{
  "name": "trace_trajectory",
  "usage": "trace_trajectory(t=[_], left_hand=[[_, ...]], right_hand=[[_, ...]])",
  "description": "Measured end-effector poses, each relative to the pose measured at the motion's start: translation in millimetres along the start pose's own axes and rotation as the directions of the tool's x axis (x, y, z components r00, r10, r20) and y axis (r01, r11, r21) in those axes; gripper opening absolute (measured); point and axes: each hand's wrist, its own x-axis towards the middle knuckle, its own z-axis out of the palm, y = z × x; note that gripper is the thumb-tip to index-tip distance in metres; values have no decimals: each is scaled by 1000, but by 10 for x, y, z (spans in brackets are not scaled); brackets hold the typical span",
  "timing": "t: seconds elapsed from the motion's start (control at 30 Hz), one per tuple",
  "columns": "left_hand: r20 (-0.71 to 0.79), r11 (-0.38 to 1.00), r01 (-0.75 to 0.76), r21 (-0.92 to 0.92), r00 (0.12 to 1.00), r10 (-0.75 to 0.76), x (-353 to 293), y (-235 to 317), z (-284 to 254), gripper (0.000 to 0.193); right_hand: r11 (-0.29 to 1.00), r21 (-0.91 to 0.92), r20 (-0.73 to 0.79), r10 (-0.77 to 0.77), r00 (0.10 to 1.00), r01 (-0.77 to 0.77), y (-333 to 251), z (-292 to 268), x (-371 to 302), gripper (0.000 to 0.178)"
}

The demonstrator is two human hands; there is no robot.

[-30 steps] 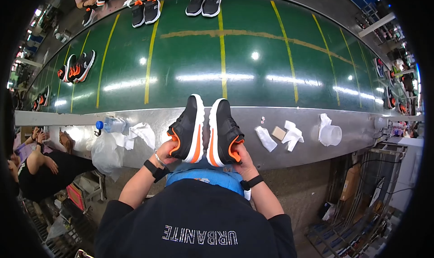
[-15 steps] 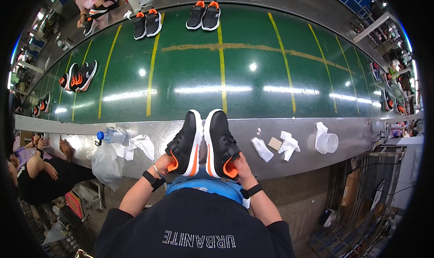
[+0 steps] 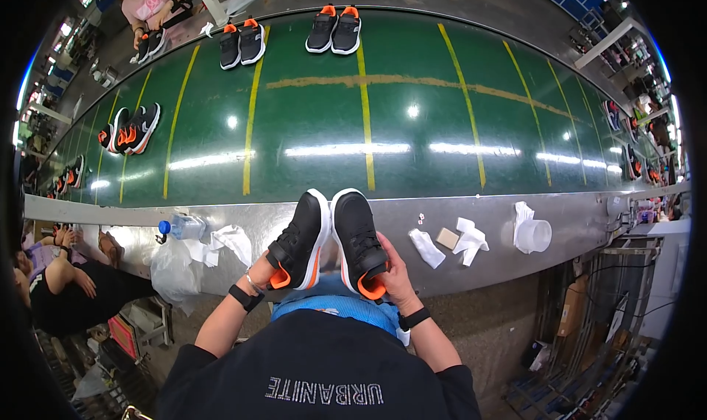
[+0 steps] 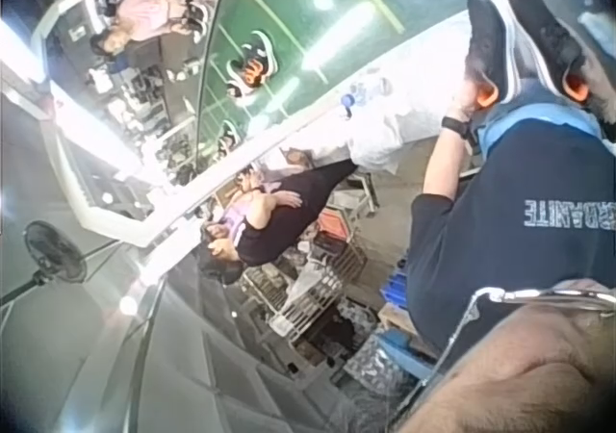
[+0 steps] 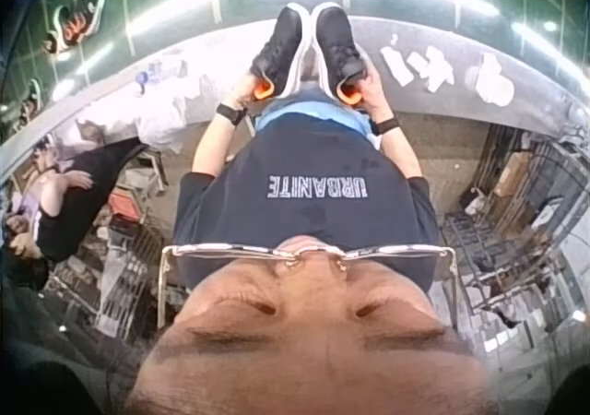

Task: The recorder is inspecting and cleaning pairs of athletic shoes on a factory conveyor belt, using a cloth to wipe edges and checking for quality.

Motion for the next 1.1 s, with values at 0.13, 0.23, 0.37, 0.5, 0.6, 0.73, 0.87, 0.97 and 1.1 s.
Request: trace_trajectory(t=[0.13, 0.23, 0.37, 0.5, 0.6, 0.73, 0.87, 0.97, 1.1], left_hand=[[17, 894, -258, 366, 963, 270, -96, 124, 136, 49], [22, 616, -390, 684, 855, 518, -108, 163, 109, 63], [122, 129, -305, 944, 682, 721, -194, 220, 158, 75], [114, 7, -195, 981, 602, 790, -231, 182, 214, 80], [139, -69, -144, 987, 560, 817, -239, 136, 265, 80], [96, -108, -11, 994, 563, 821, -246, 87, 376, 79], [2, -53, 47, 997, 729, 685, -151, 1, 483, 90], [-26, 132, -57, 990, 833, 553, 14, -151, 191, 79], [-72, 525, -202, 827, 888, 455, 91, -124, -64, 46]], right_hand=[[879, -415, -15, -265, 964, 235, 80, -104, 16, 66], [675, -661, 37, -406, 913, 327, 49, -112, 5, 64], [512, -793, 93, -435, 896, 331, 6, -58, -17, 65], [413, -844, 130, -463, 877, 343, 50, -18, -29, 67], [381, -877, 76, -493, 867, 294, 55, 40, -44, 66], [341, -915, 25, -483, 875, 215, 86, 88, -14, 68], [57, -991, 86, -446, 891, 124, 185, 250, 71, 78], [2, -983, 170, -352, 921, 182, 194, 259, 145, 79], [511, -851, -23, -274, 961, 125, 203, -39, 283, 68]])
